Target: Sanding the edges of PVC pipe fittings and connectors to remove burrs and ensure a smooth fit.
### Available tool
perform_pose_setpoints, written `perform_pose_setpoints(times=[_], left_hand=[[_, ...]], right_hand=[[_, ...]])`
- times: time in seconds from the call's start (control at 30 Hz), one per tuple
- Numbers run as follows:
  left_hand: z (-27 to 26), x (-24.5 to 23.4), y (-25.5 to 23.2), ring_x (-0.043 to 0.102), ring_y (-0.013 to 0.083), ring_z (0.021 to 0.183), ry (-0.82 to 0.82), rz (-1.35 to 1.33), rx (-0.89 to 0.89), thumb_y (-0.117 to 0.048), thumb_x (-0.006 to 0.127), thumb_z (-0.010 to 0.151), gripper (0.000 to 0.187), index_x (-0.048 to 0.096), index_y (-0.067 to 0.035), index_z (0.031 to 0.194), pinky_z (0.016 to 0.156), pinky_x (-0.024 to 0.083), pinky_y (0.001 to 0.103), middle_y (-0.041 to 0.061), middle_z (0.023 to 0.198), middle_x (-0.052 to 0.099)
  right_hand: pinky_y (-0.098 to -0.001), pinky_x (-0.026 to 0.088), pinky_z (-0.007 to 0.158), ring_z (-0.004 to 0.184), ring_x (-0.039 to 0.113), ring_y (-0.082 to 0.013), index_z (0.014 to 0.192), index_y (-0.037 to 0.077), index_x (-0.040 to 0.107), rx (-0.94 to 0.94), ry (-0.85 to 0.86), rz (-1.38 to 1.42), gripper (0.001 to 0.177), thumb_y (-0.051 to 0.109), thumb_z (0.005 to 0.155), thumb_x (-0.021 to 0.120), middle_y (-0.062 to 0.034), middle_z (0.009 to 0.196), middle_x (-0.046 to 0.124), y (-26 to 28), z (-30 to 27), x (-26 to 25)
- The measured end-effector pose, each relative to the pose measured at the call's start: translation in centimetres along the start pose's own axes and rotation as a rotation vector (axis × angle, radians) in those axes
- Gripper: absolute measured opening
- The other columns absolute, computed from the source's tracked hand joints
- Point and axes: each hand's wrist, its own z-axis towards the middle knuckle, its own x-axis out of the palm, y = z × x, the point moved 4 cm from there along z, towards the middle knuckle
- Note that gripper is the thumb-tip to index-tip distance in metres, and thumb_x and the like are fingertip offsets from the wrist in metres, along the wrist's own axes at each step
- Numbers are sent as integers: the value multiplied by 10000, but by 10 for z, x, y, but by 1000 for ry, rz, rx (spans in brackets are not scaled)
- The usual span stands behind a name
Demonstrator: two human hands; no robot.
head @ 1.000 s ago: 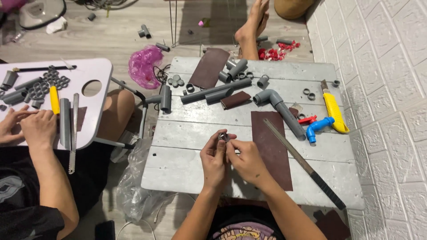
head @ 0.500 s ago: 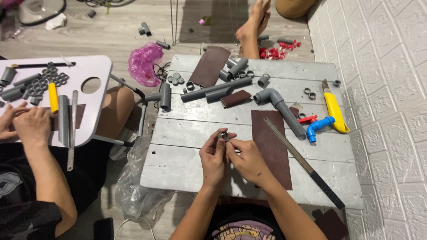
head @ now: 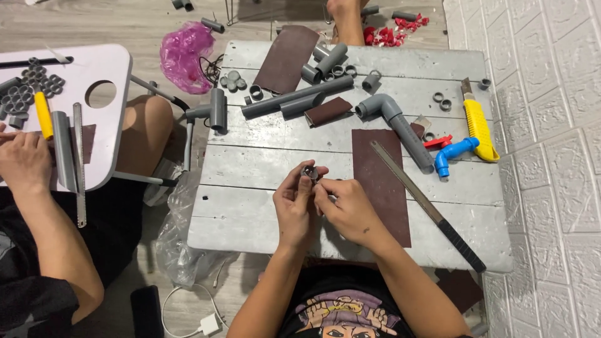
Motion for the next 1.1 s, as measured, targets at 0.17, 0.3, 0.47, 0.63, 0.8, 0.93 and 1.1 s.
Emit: perform_pose_setpoints(times=[0.17, 0.3, 0.47, 0.63, 0.8, 0.93, 1.1], left_hand=[[-2, -1, 4, 719, 178, 913, 41, 64, 7, -201, 606, 1020, 330, 653, 36, 1245, 819, 582, 312, 243, 1029, 759], [-2, 0, -1, 691, 152, 939, 59, 158, 18, -218, 603, 1024, 318, 675, 6, 1238, 835, 576, 314, 216, 1043, 767], [-1, 2, 1, 688, 146, 920, 78, 207, 21, -227, 591, 1029, 321, 673, -6, 1246, 803, 587, 298, 208, 1046, 769], [-2, 2, -2, 696, 144, 861, 99, 253, 31, -240, 588, 1029, 327, 675, -5, 1240, 742, 597, 299, 215, 1028, 774], [-6, 18, -6, 693, 124, 872, 47, 213, 17, -222, 647, 984, 310, 700, -22, 1215, 764, 580, 244, 187, 1038, 788], [10, 7, 4, 675, 185, 903, -93, 124, 4, -146, 603, 1021, 245, 690, -19, 1212, 843, 535, 275, 179, 1054, 763], [15, -7, -26, 706, 250, 1031, -59, -117, 68, -219, 607, 1028, 318, 655, -14, 1266, 919, 548, 310, 200, 1120, 747]], right_hand=[[-315, 484, 505, 445, 495, -172, 579, 114, 619, 21, -6, 19, 484, 213, 1045, 533, -78, 445, 594, -3, 0, -3], [-306, 464, 496, 439, 481, -180, 570, 114, 616, 48, 55, 58, 484, 208, 1037, 536, -76, 435, 585, -6, 0, -5], [-295, 459, 498, 464, 471, -150, 569, 116, 633, 78, 40, 83, 459, 187, 1018, 571, -58, 439, 575, -8, 0, -8], [-296, 458, 497, 470, 477, -147, 564, 115, 644, 100, 71, 92, 457, 199, 1009, 581, -55, 439, 572, -10, -4, -11], [-337, 547, 577, 492, 575, -164, 595, 100, 663, 106, 165, 29, 414, 175, 997, 593, -84, 486, 664, -7, -14, -31], [-425, 575, 683, 517, 636, -267, 608, 75, 676, 126, 301, 81, 431, 149, 1005, 526, -122, 496, 682, 11, -22, -31], [-453, 589, 691, 688, 737, -363, 738, 101, 721, 90, 117, -379, 372, 295, 1017, 568, -156, 660, 731, -2, -12, -46]])
